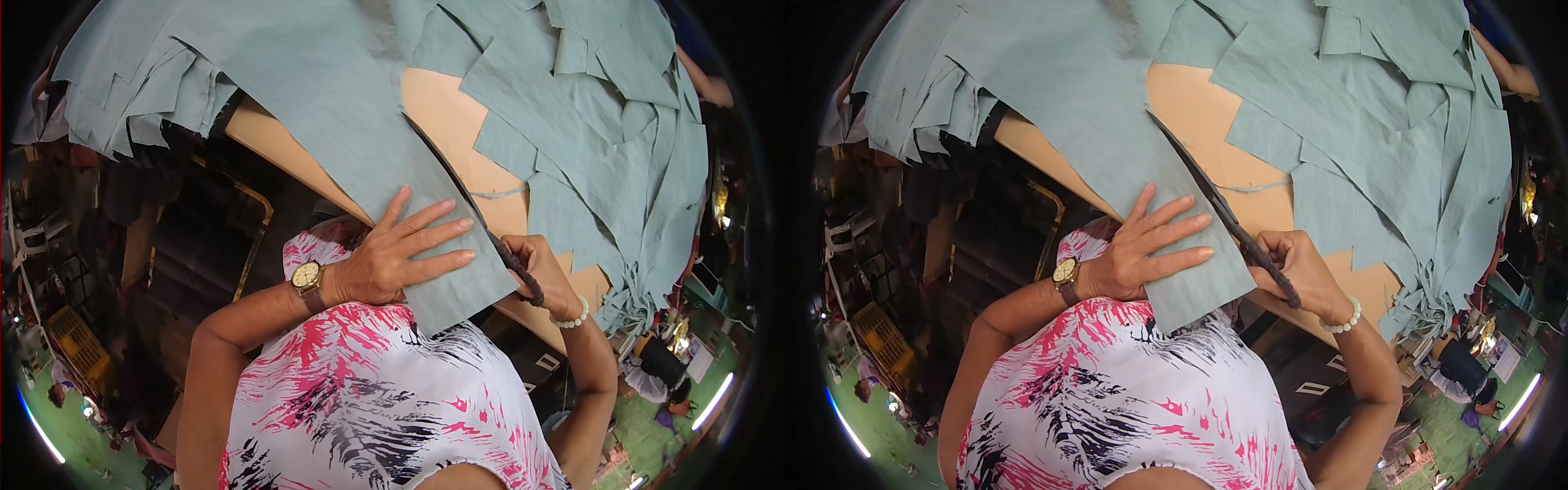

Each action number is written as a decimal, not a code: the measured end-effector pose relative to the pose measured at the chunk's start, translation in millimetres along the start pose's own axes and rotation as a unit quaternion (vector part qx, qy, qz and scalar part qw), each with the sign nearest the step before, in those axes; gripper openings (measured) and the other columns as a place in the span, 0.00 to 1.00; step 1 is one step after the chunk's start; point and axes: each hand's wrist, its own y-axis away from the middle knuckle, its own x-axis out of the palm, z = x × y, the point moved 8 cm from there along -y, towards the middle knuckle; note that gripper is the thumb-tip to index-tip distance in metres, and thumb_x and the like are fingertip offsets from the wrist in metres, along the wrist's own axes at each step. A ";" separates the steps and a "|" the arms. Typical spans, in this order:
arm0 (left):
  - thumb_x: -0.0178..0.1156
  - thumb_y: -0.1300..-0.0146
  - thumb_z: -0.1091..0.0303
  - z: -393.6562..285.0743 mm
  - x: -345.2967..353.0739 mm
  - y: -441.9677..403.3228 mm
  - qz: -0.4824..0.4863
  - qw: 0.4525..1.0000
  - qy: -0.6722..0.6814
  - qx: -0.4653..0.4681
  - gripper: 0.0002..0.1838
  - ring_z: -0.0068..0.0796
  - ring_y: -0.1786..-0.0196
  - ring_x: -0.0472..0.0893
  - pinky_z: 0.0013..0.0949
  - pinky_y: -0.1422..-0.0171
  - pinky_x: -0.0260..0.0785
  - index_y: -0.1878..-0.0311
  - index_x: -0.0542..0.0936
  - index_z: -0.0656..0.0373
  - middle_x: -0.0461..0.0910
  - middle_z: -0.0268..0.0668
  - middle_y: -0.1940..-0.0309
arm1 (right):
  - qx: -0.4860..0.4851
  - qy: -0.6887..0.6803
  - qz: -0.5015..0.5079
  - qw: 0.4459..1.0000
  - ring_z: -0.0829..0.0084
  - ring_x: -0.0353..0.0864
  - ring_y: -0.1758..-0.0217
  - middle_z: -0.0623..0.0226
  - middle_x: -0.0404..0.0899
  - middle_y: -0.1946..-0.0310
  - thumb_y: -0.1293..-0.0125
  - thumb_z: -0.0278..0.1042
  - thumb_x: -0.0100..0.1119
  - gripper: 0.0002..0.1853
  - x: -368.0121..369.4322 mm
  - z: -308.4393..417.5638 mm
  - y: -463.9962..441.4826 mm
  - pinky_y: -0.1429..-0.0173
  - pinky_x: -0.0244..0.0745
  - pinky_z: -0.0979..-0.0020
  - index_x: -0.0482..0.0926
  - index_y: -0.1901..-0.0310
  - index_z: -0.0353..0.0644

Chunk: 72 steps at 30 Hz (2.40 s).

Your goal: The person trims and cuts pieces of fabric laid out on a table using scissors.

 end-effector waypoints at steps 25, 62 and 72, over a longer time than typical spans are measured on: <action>0.54 0.43 0.57 -6.3 -2.1 -0.5 -0.001 0.999 0.031 0.024 0.20 0.49 0.36 0.62 0.59 0.33 0.38 0.48 0.75 0.52 0.67 0.48 0.42 | -0.058 -0.097 -0.021 0.993 0.92 0.64 0.80 0.80 0.68 0.82 0.48 0.32 0.65 0.13 26.5 -25.0 -9.6 0.78 0.61 0.85 0.68 0.78 0.41; 0.61 0.54 0.42 37.3 -82.0 -18.0 0.096 0.981 -0.158 -0.061 0.43 0.47 0.34 0.59 0.54 0.32 0.40 0.39 0.64 0.61 0.60 0.46 0.37 | -0.005 -0.159 -0.029 0.987 0.87 0.66 0.89 0.74 0.69 0.89 0.46 0.31 0.62 0.11 54.7 -3.4 0.6 0.85 0.58 0.84 0.69 0.78 0.40; 0.59 0.44 0.62 61.3 -53.8 -20.3 0.006 0.935 -0.336 -0.110 0.24 0.40 0.37 0.64 0.52 0.37 0.52 0.44 0.72 0.54 0.67 0.39 0.41 | 0.023 -0.175 -0.017 0.984 0.87 0.64 0.90 0.75 0.68 0.88 0.45 0.33 0.63 0.11 49.5 -4.4 4.7 0.85 0.56 0.83 0.71 0.76 0.39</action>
